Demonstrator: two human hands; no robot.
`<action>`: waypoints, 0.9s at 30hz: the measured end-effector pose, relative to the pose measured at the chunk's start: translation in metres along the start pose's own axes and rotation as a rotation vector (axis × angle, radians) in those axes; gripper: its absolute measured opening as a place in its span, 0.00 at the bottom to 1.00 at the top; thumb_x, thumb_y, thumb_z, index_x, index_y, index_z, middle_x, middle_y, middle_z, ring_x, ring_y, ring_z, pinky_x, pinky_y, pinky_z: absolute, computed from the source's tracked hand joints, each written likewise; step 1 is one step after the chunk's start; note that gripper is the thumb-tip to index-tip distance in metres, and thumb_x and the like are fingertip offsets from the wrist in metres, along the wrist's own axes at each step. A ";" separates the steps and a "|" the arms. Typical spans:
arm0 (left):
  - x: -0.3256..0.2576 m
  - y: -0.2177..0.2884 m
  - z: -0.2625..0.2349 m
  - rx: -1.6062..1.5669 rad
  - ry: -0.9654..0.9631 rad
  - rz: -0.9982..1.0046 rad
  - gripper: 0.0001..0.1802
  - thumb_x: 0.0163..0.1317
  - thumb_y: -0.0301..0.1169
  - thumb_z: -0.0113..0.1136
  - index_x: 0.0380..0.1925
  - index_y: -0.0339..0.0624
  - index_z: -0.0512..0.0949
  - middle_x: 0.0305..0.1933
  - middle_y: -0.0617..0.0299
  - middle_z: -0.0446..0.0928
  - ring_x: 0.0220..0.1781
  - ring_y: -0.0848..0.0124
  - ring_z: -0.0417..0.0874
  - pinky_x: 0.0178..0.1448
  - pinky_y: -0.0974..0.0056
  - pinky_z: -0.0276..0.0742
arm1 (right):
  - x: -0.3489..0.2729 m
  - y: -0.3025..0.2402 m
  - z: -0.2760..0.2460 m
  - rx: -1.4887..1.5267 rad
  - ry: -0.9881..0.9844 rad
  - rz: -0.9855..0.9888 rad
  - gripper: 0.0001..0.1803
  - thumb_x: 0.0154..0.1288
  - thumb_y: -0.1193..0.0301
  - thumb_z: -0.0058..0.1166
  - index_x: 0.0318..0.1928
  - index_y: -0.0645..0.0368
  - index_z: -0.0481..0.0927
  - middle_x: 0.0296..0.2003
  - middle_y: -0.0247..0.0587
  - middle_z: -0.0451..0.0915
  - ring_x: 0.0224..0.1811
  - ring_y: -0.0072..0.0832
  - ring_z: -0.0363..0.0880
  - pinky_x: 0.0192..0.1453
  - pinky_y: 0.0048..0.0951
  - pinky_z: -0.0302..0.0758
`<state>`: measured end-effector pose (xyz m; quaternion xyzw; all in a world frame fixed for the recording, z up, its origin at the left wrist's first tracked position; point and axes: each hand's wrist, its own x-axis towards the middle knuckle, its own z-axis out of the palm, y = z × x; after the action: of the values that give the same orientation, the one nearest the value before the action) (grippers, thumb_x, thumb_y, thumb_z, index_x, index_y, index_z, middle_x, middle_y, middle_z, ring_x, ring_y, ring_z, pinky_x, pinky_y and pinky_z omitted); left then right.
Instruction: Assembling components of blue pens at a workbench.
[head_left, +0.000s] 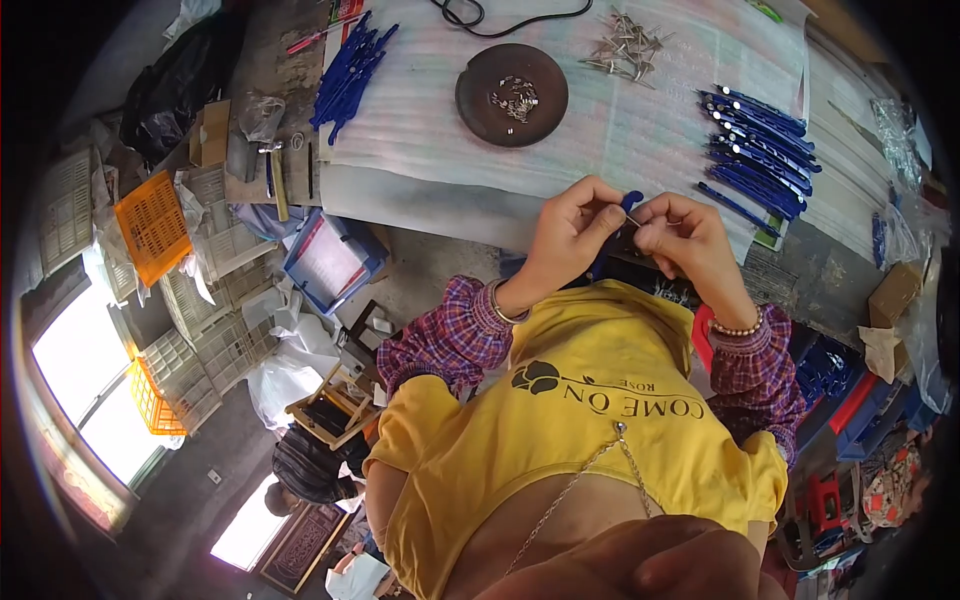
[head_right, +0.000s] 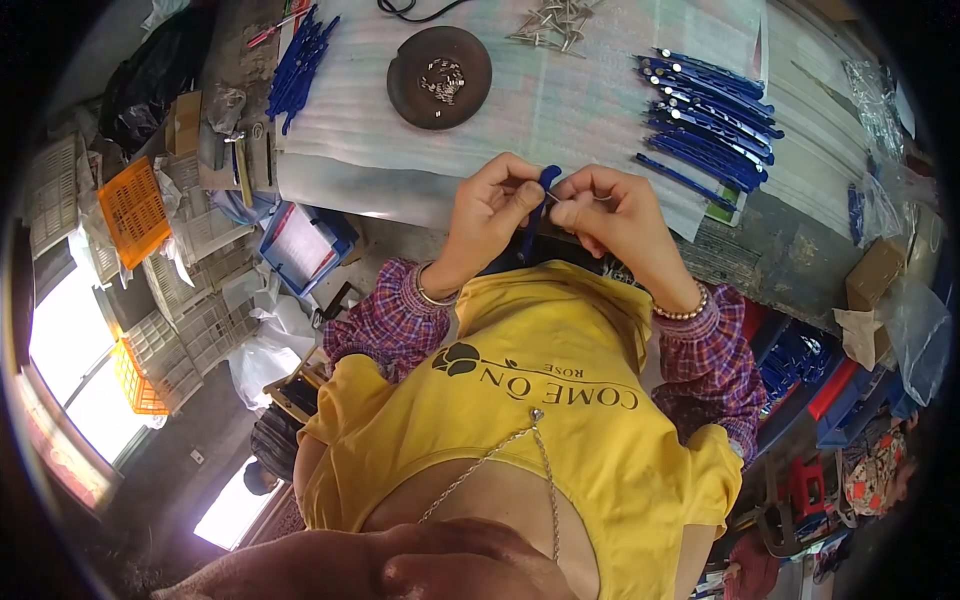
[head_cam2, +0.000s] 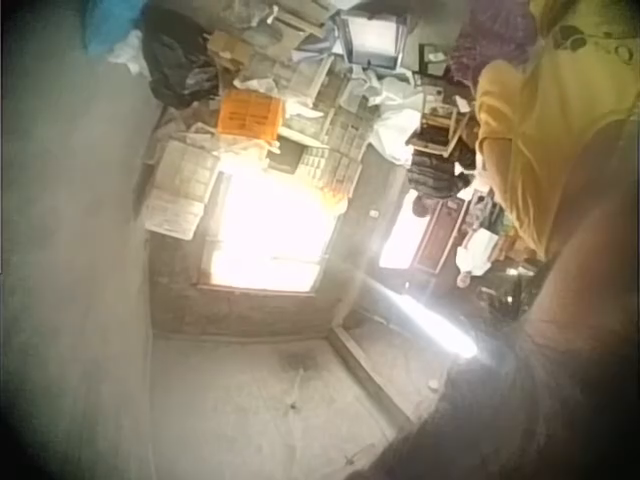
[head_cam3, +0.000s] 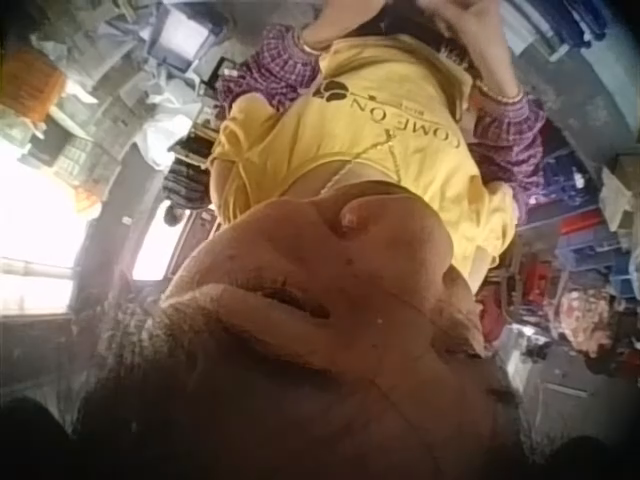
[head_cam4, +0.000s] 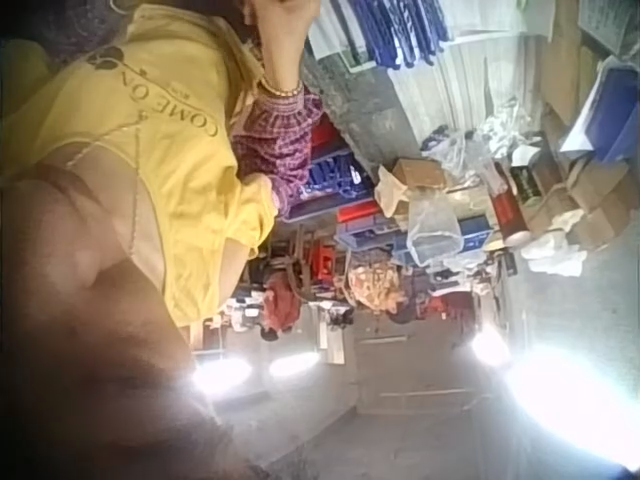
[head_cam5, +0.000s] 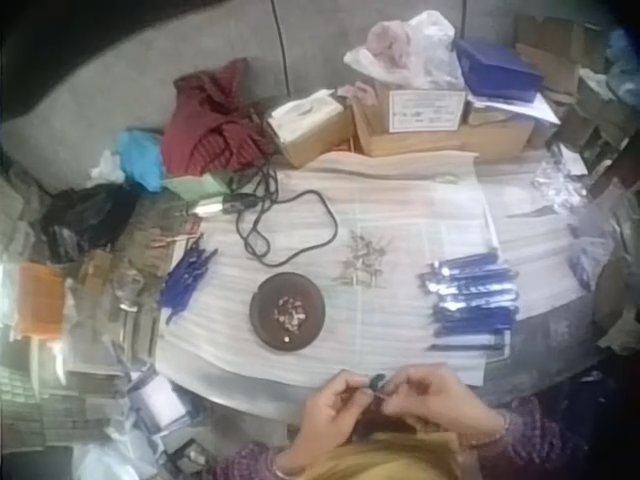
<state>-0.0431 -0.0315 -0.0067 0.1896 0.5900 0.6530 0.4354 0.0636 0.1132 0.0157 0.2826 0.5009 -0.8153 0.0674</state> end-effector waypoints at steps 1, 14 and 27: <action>0.000 0.000 0.002 -0.021 0.010 0.038 0.05 0.63 0.23 0.54 0.38 0.34 0.72 0.31 0.66 0.74 0.30 0.83 0.71 0.33 0.77 0.67 | 0.000 0.000 -0.003 -0.001 0.002 0.001 0.05 0.59 0.76 0.57 0.32 0.65 0.76 0.22 0.29 0.75 0.16 0.12 0.65 0.17 0.16 0.57; 0.004 -0.004 -0.003 0.007 -0.017 -0.033 0.05 0.63 0.19 0.51 0.39 0.32 0.71 0.35 0.63 0.74 0.37 0.80 0.75 0.41 0.74 0.73 | 0.001 0.010 0.013 -0.871 0.204 -0.824 0.11 0.45 0.84 0.59 0.33 0.63 0.77 0.19 0.41 0.67 0.17 0.35 0.67 0.20 0.24 0.62; 0.001 -0.002 0.003 -0.003 -0.117 0.007 0.11 0.63 0.22 0.52 0.45 0.33 0.70 0.39 0.63 0.75 0.41 0.80 0.76 0.47 0.73 0.73 | -0.004 0.000 0.004 -0.071 0.228 -0.056 0.04 0.58 0.75 0.57 0.31 0.64 0.81 0.21 0.24 0.70 0.18 0.09 0.61 0.21 0.14 0.52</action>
<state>-0.0399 -0.0292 -0.0084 0.2286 0.5620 0.6432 0.4672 0.0655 0.1085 0.0193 0.3570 0.5417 -0.7610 -0.0028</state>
